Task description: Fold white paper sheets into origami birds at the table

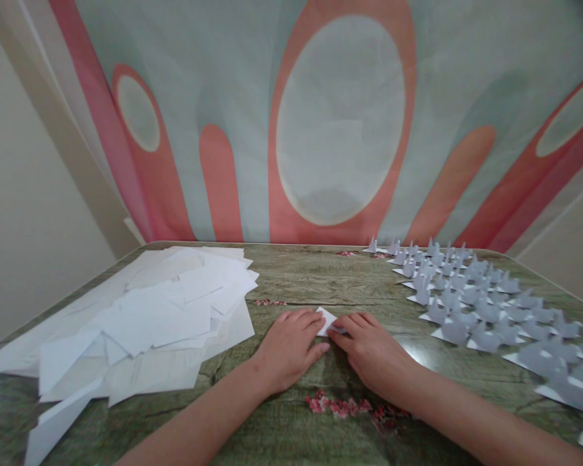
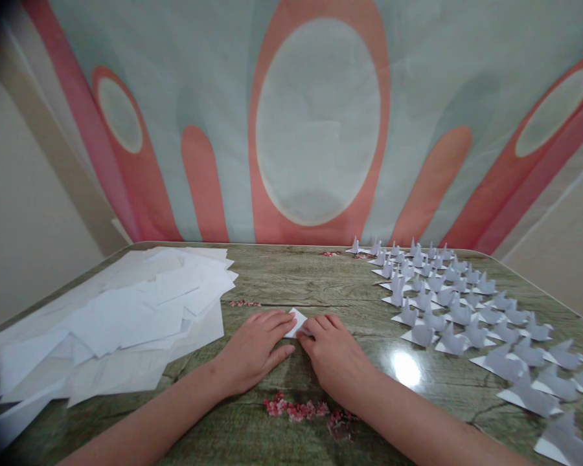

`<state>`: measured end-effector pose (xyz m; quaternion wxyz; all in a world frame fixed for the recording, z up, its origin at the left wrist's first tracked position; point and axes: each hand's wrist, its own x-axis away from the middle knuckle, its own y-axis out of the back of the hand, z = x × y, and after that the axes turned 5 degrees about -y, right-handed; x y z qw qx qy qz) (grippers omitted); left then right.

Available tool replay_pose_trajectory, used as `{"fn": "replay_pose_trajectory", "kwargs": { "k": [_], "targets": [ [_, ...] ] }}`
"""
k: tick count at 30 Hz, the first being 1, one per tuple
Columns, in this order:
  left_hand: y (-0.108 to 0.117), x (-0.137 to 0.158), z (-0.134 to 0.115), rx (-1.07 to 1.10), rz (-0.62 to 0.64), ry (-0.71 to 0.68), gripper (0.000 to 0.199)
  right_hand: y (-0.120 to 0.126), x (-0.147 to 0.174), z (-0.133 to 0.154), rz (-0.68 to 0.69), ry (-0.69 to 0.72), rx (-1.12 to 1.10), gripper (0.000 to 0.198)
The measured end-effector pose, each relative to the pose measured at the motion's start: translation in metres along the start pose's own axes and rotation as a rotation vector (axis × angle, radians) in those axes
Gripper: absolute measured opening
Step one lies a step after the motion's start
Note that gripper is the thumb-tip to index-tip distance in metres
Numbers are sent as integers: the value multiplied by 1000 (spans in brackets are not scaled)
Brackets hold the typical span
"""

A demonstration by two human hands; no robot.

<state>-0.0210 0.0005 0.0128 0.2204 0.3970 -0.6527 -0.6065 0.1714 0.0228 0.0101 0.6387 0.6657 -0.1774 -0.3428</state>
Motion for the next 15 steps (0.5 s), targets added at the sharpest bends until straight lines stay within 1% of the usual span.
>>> {"fn": "replay_pose_trajectory", "kwargs": {
  "k": [5,9,15],
  "targets": [
    [-1,-1,1,-13,-5,-4,40,2,3,1,12,-5,59,28],
    [-1,-1,1,-17,-4,-9,40,6,3,2,11,-31,146,24],
    [-1,0,1,-16,5,-1,41,12,6,-3,48,-85,303,17]
  ]
}}
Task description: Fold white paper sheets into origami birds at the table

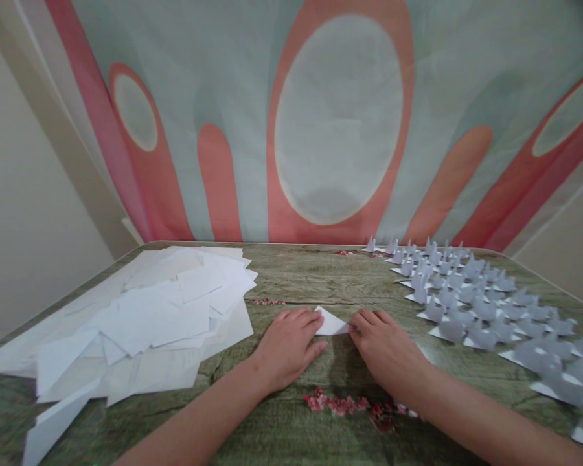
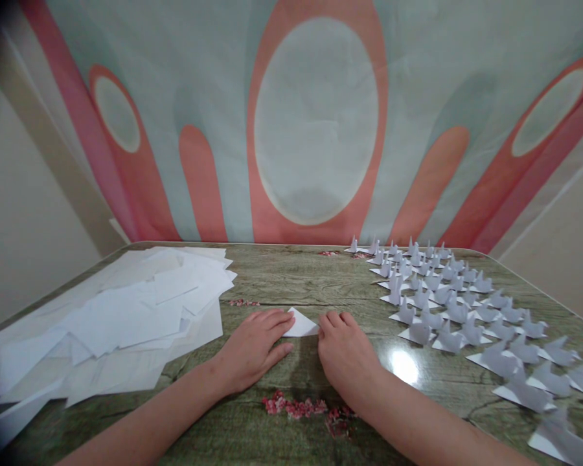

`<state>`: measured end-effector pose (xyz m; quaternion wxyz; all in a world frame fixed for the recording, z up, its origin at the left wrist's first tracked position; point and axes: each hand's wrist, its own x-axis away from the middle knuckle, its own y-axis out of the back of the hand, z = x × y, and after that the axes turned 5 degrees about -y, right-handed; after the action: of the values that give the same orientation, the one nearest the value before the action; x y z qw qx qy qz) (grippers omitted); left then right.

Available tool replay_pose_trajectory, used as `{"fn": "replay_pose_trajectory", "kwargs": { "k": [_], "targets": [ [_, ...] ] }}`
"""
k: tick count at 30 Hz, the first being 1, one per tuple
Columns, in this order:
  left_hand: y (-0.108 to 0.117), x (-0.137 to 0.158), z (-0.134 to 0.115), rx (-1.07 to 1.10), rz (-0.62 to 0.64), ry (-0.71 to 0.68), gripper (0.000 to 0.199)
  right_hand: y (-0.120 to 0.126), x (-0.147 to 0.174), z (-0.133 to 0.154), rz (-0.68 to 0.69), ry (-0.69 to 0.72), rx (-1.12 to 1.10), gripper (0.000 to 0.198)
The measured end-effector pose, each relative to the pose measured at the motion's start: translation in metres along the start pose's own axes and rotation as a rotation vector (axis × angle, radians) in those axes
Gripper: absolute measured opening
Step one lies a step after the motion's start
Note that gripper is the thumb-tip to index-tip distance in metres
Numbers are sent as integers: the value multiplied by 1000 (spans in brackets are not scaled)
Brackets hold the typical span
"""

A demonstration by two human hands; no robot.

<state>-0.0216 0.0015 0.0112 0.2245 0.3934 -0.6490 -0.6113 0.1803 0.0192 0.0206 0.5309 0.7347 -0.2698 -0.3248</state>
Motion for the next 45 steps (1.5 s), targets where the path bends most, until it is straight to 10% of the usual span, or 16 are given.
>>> {"fn": "replay_pose_trajectory", "kwargs": {
  "k": [45],
  "targets": [
    [15,4,-21,-98,8,-14,31,-9,-6,8,-97,71,-28,15]
  ]
}}
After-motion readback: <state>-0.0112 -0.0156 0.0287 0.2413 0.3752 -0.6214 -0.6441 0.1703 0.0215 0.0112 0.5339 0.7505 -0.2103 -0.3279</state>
